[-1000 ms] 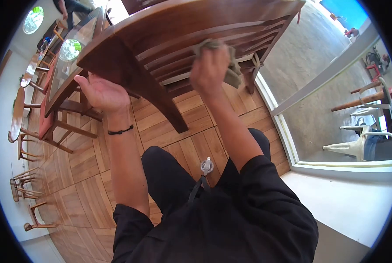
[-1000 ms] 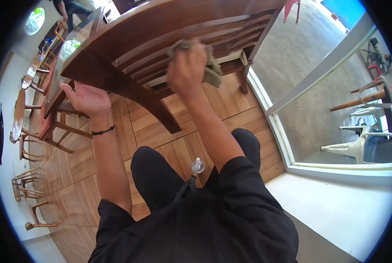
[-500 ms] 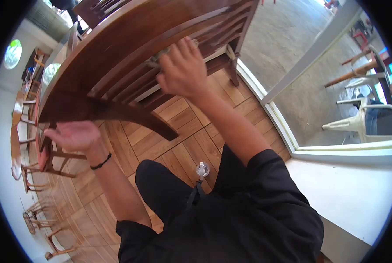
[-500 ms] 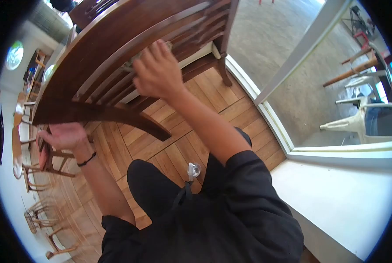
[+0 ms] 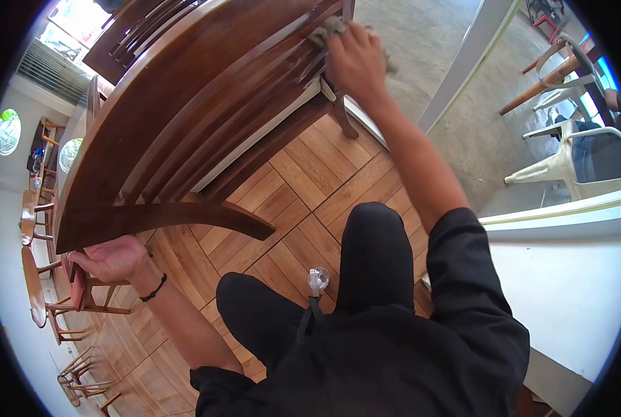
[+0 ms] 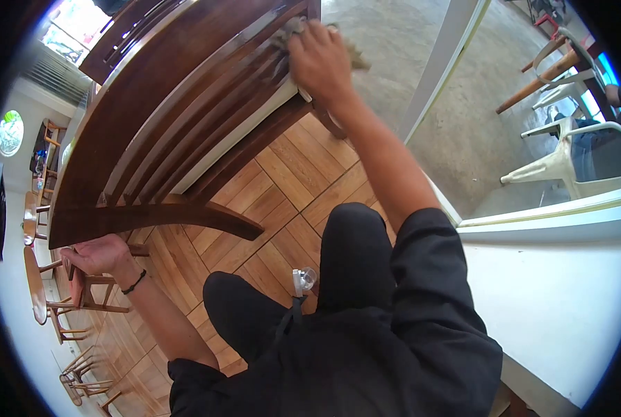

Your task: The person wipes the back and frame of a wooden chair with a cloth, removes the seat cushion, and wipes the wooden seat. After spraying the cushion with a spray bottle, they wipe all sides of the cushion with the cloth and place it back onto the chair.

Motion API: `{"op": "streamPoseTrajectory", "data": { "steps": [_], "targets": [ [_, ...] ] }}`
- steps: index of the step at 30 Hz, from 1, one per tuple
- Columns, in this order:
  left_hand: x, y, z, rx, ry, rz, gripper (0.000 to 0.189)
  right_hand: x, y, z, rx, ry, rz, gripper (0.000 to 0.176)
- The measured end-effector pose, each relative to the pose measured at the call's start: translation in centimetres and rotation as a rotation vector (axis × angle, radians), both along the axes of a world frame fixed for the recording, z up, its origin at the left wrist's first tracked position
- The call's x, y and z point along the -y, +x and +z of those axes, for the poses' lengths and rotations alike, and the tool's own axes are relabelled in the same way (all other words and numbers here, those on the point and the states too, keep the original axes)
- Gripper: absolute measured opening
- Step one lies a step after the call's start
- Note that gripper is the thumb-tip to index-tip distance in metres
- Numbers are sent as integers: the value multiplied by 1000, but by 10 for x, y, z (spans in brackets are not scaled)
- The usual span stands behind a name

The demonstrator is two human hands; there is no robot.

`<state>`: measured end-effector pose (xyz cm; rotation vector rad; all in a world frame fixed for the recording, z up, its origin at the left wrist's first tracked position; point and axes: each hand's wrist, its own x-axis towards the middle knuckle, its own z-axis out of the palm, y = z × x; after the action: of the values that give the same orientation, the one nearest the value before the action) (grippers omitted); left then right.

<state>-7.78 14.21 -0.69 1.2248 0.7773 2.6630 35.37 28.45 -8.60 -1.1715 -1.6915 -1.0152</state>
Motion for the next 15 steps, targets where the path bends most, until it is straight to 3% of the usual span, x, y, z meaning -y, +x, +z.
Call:
{"op": "streamPoseTrajectory", "data": {
  "steps": [3, 6, 7, 10, 13, 15],
  "targets": [
    [-1, -1, -1, 5, 15, -44, 28, 30, -52, -9, -307, 36, 281, 26],
    [-5, -3, -3, -7, -62, 141, 52, 61, -87, -15, -631, -25, 444, 25],
    [-7, -5, -3, -8, -53, 117, 52, 81, -93, -5, -1069, -222, 622, 25],
    [-3, -10, -6, 24, -35, 28, 49, 113, -79, 11, -2251, -427, 1654, 29],
    [-2, -5, -4, 59, -16, -92, 45, 146, -84, 18, -2073, -464, 2041, 33],
    [-2, -12, -8, 27, -18, -90, 46, 162, -88, 24, -2003, -450, 2084, 34]
  ]
}}
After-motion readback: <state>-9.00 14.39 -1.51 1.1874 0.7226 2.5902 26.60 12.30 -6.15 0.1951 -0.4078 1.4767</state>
